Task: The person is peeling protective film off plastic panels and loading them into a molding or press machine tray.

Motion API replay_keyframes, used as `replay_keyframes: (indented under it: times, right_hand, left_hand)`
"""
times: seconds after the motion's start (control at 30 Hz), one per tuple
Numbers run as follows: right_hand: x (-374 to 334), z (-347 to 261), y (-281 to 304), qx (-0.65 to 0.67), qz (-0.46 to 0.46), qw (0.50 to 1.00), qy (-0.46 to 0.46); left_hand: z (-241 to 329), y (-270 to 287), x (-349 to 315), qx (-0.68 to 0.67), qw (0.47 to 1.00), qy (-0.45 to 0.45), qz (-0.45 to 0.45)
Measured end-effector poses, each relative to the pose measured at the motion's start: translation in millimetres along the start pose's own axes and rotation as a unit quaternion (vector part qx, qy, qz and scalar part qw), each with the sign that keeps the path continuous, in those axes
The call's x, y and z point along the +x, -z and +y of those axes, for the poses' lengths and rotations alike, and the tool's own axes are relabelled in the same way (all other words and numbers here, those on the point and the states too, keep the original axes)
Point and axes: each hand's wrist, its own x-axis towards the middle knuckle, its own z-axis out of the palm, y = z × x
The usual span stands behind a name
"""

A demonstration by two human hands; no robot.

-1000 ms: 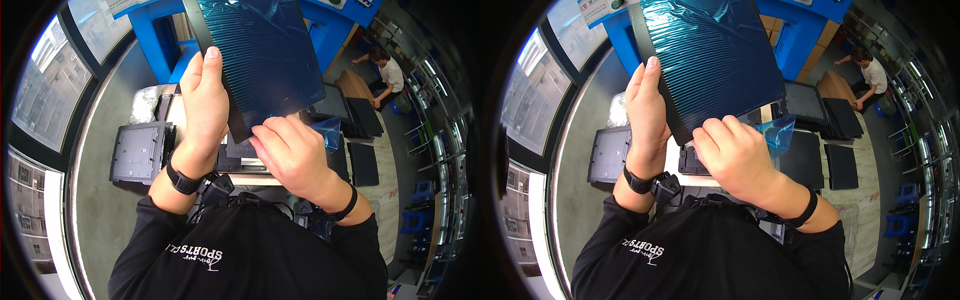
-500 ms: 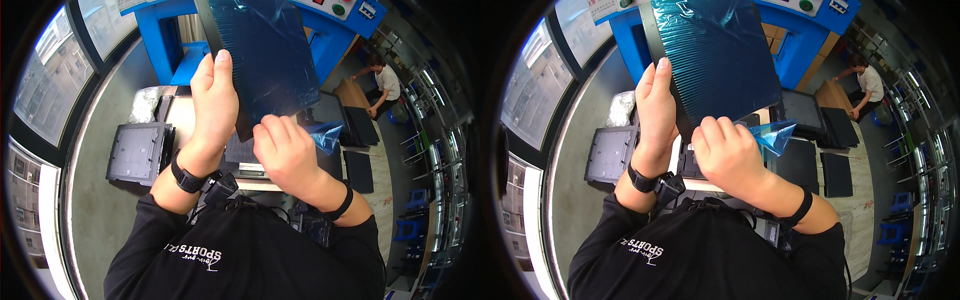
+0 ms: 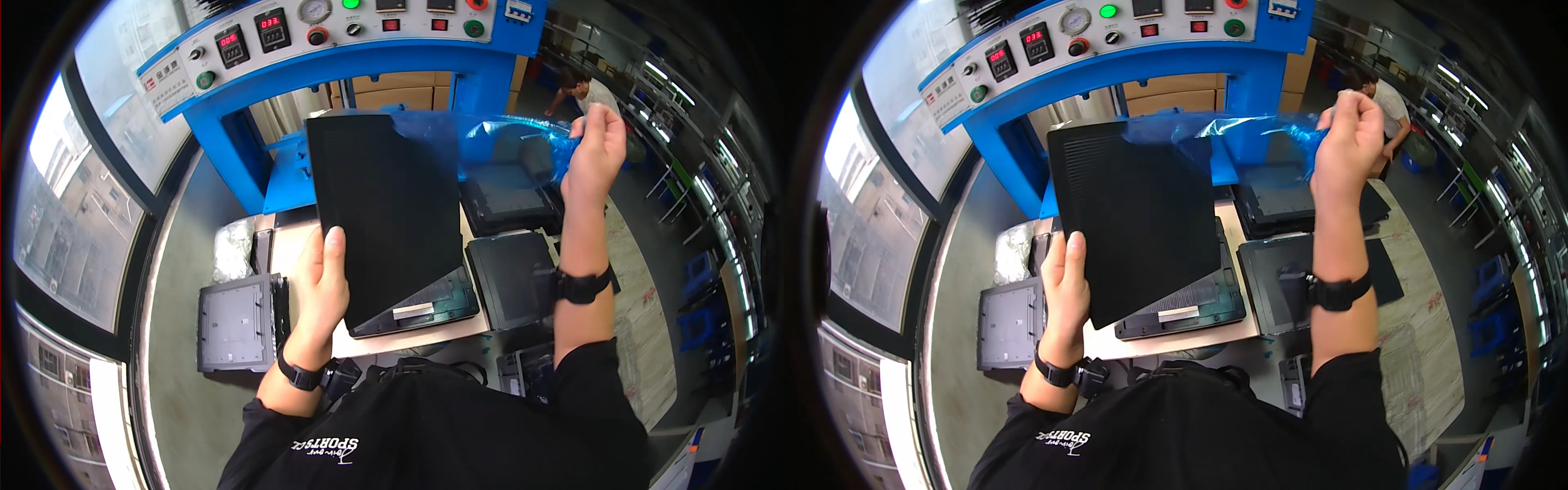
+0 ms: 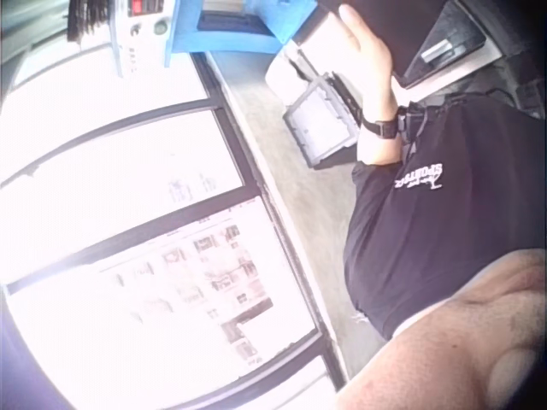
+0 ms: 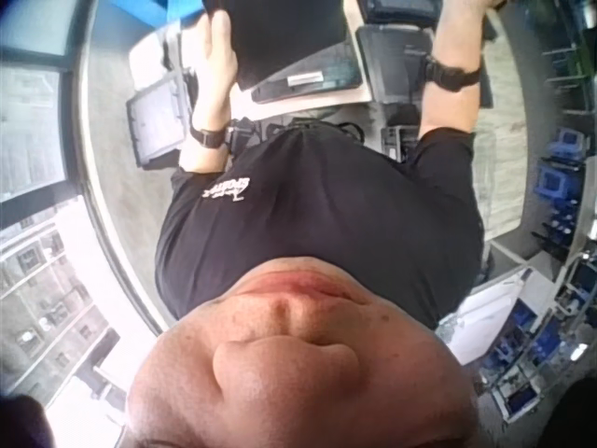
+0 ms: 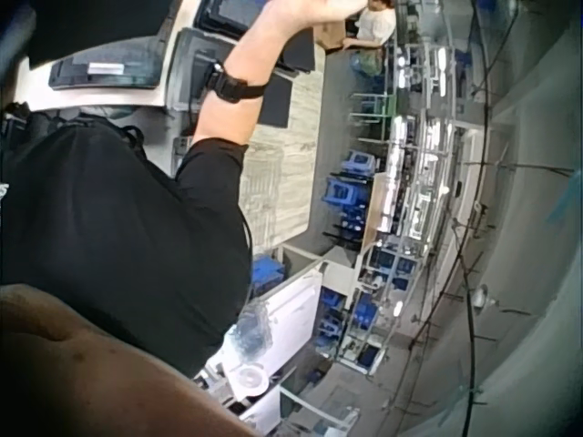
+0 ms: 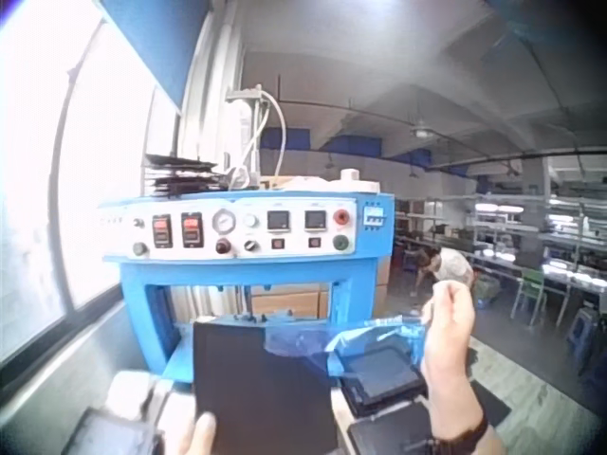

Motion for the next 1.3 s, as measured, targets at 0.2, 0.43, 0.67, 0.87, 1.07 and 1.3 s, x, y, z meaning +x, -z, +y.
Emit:
replay_keyframes:
  times: [0.2,0.43,0.67,0.87,1.07,1.3]
  right_hand:
    - [33,-2,59,-0.293,0.022,0.944,0.152]
    - [72,8,240,-0.024,0.202,0.972,-0.119]
    - [-218,-28,269,-0.382,0.022,0.815,-0.436]
    - [-527,89,376,-0.299,0.319,0.615,-0.656]
    - [-542,275,243,-0.139,0.191,0.706,-0.668]
    - [-486,320,157,-0.108,0.056,0.761,-0.637]
  left_hand:
    - [16,39,-16,0.051,0.996,0.071,-0.016]
    - [20,79,-4,0.018,0.991,0.13,0.005]
    - [-17,149,42,0.003,0.979,0.118,0.164]
    - [-10,117,58,0.02,0.967,0.164,0.192]
    - [-17,119,57,0.254,0.947,0.039,0.194]
    - [-86,198,48,0.329,0.936,-0.02,0.119]
